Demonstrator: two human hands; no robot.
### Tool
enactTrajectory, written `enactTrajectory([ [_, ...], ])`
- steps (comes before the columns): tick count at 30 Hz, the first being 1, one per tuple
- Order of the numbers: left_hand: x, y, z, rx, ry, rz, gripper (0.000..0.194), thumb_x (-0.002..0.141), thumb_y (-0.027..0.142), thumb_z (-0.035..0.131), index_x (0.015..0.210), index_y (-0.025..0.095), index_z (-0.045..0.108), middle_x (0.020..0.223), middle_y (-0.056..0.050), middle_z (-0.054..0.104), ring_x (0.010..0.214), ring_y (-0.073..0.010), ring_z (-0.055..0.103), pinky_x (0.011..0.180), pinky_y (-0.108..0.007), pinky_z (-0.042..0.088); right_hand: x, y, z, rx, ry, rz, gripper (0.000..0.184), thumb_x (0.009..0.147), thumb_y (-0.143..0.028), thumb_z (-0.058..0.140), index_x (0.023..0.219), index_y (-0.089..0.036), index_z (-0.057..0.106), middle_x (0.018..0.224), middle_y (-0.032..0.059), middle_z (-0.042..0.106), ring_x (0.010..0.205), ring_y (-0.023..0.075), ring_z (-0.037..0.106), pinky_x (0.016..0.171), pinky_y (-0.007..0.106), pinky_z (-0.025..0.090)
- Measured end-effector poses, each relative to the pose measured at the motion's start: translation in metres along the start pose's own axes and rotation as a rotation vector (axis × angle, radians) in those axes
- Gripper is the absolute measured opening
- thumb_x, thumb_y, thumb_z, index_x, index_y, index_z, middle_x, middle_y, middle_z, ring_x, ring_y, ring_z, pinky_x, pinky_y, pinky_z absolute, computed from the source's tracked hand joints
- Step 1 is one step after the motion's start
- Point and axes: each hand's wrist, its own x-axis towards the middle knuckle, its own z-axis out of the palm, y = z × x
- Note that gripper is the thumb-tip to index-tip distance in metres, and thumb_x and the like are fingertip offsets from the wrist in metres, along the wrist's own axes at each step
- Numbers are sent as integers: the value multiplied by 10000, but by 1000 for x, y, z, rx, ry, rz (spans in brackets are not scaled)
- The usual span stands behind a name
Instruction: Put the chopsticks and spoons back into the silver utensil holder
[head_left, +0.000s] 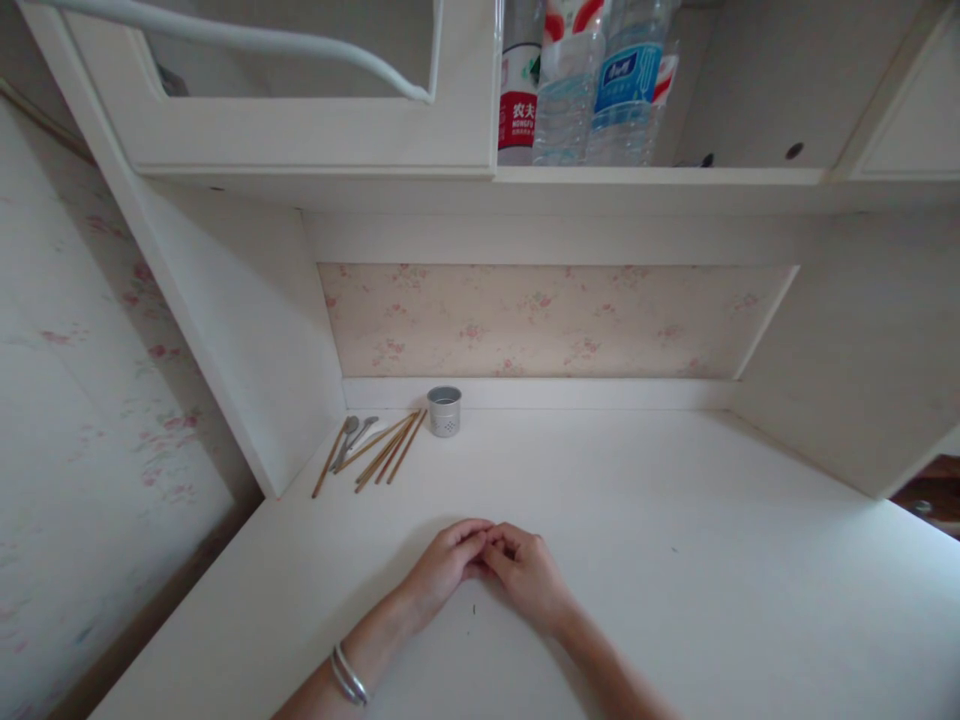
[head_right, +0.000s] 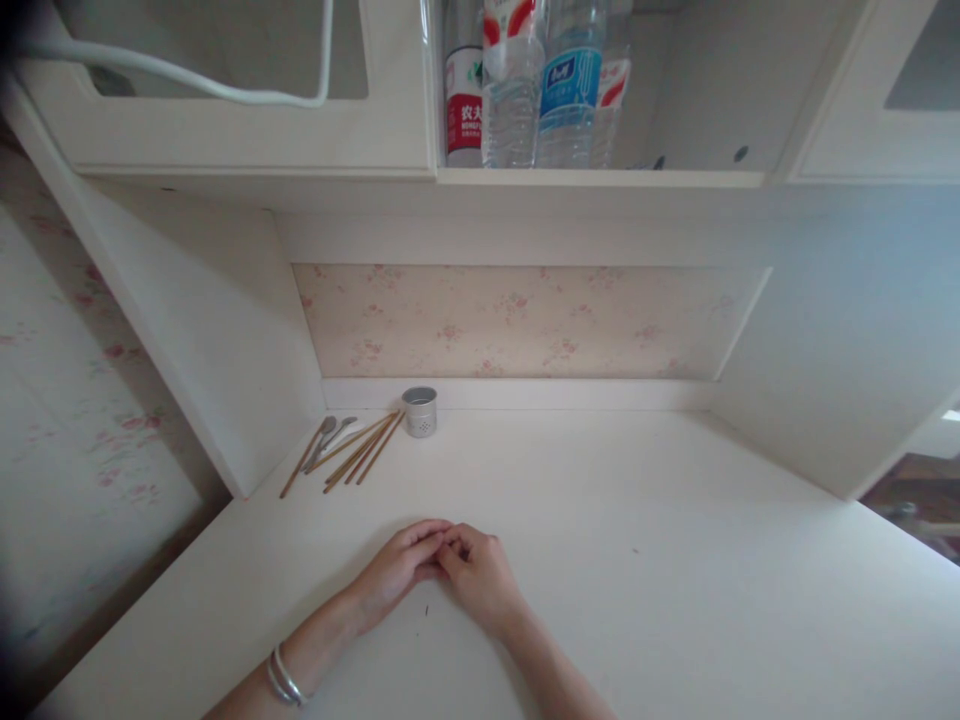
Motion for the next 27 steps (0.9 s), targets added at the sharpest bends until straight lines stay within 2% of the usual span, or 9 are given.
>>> enactTrajectory([
  [16, -2, 1, 1, 11, 16, -15, 319, 805, 348, 614, 1042, 138, 658, 1065, -118, 672, 965, -215, 603, 807, -320, 487, -1, 0, -1, 31, -3, -4, 182, 823, -251, 526, 839, -175, 691, 622, -20, 578, 561, 109, 477, 526, 216, 340],
  [27, -3, 5, 3, 9, 18, -21, 333, 784, 364, 631, 1029, 142, 665, 1045, -114, 675, 984, -229, 601, 822, -341, 491, -2, -4, -2, 5, -13, 4, 203, 832, -270, 511, 841, -171, 688, 631, -12, 579, 577, 116, 488, 538, 211, 347],
])
